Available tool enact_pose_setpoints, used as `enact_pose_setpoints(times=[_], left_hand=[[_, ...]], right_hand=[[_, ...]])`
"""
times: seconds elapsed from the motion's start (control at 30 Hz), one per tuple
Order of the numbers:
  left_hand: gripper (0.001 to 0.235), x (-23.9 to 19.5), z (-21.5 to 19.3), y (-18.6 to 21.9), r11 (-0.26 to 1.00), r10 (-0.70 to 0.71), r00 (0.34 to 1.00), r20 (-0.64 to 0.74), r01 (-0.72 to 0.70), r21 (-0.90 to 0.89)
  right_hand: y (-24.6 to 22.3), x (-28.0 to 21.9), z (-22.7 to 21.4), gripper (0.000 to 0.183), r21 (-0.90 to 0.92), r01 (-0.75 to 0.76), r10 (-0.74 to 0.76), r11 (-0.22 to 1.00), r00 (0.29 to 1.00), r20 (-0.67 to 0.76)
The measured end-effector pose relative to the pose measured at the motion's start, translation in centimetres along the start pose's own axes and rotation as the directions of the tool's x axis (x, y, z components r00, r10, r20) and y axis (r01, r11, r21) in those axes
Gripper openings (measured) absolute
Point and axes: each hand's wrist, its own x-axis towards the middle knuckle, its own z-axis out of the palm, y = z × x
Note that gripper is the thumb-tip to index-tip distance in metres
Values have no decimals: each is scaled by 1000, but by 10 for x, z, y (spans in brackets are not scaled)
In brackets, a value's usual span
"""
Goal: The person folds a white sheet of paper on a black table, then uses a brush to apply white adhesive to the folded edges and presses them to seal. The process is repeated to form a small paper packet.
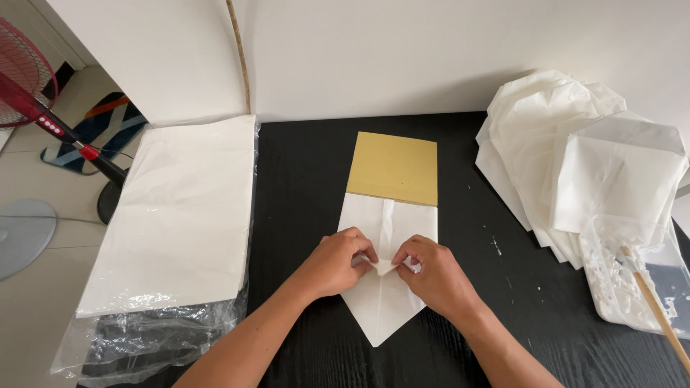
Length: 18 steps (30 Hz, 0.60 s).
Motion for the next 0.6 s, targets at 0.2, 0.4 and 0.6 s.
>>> enact_pose_setpoints(times=[0.2, 0.4, 0.6], left_hand=[[27, -9, -12, 5, 996, -36, 993, 115, 27, 85], [40, -4, -3, 3, 981, -4, 990, 141, -23, 190], [30, 5, 19, -20, 965, 45, 994, 104, -70, 251]], right_hand=[[-4, -7, -13, 20, 102, 7, -32, 995, 970, 242], [-16, -8, -21, 41, 50, -88, 71, 995, 959, 273], [-27, -10, -25, 28, -158, -197, 234, 968, 934, 268]])
